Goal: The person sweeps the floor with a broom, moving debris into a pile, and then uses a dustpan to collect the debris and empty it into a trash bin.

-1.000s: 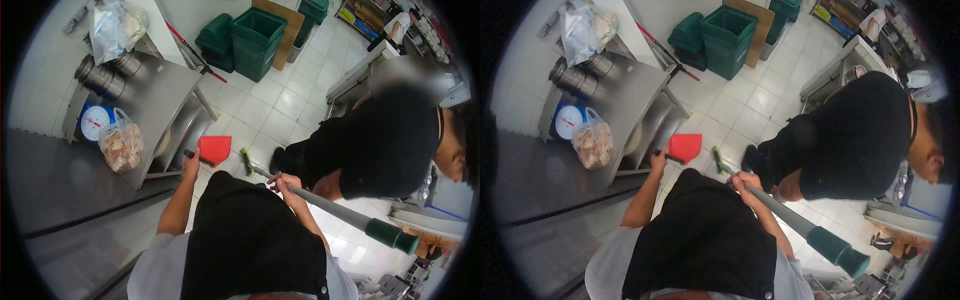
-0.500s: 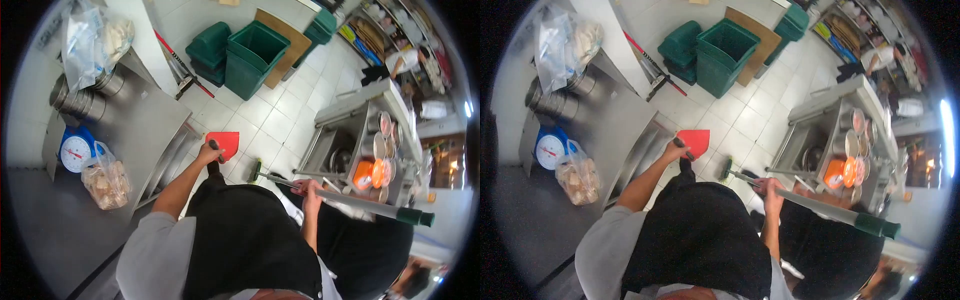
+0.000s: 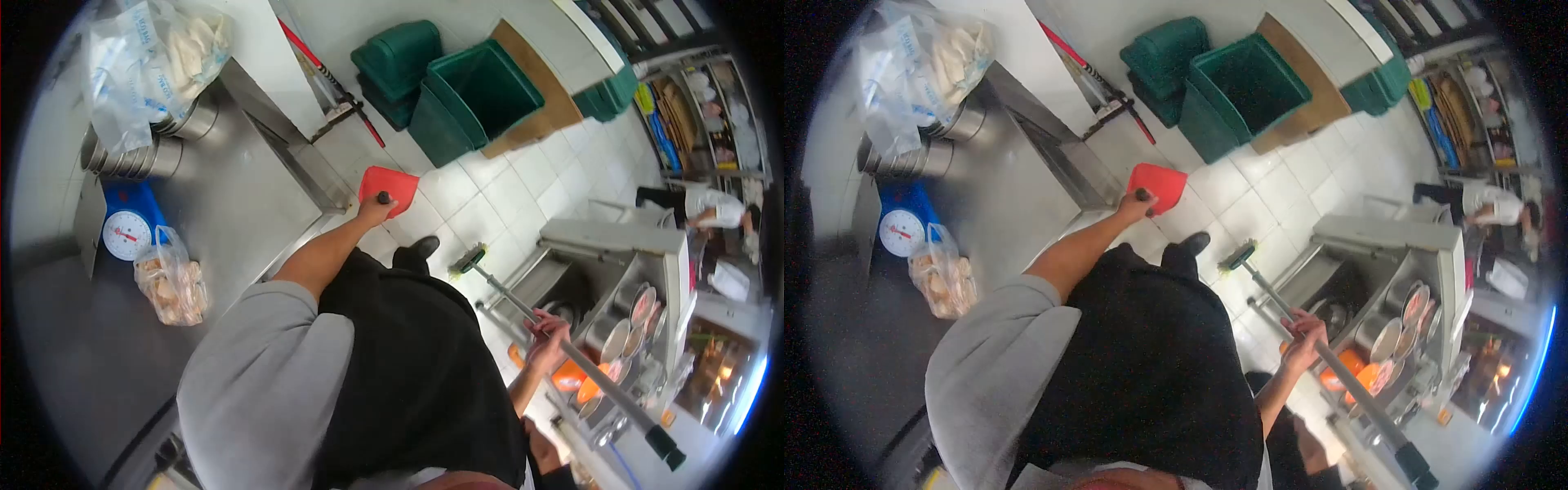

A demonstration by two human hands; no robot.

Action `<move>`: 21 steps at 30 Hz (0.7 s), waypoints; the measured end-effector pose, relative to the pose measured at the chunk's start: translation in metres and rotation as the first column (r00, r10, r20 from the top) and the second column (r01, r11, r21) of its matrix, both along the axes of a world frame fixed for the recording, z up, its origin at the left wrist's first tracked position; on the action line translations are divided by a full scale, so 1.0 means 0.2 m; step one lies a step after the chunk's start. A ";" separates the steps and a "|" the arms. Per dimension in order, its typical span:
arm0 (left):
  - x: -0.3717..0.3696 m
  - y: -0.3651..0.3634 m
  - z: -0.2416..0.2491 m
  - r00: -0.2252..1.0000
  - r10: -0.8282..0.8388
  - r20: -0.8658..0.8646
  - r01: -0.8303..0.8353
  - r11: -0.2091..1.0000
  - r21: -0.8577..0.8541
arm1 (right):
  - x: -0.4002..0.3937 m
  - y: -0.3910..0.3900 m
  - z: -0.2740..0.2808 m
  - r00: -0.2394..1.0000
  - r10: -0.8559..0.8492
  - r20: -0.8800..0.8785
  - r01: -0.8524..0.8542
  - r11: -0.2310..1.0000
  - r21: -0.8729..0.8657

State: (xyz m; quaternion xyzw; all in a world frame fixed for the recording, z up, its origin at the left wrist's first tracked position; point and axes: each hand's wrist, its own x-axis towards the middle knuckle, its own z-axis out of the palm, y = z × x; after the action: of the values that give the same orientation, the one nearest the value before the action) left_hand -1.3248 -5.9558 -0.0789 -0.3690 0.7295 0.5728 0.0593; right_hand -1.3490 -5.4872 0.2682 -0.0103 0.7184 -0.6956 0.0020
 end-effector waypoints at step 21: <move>-0.43 -1.07 -0.62 -0.120 0.991 0.061 -0.859 -0.134 0.494 | -1.26 -1.48 -0.17 0.683 0.699 0.212 -0.726 0.682 0.094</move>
State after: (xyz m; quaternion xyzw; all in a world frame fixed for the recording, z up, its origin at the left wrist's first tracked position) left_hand -1.4105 -6.1706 -0.2034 -0.6557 0.0947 0.6106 -0.4340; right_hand -1.6010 -5.7829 0.2333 -0.2337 0.7114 -0.5742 0.3311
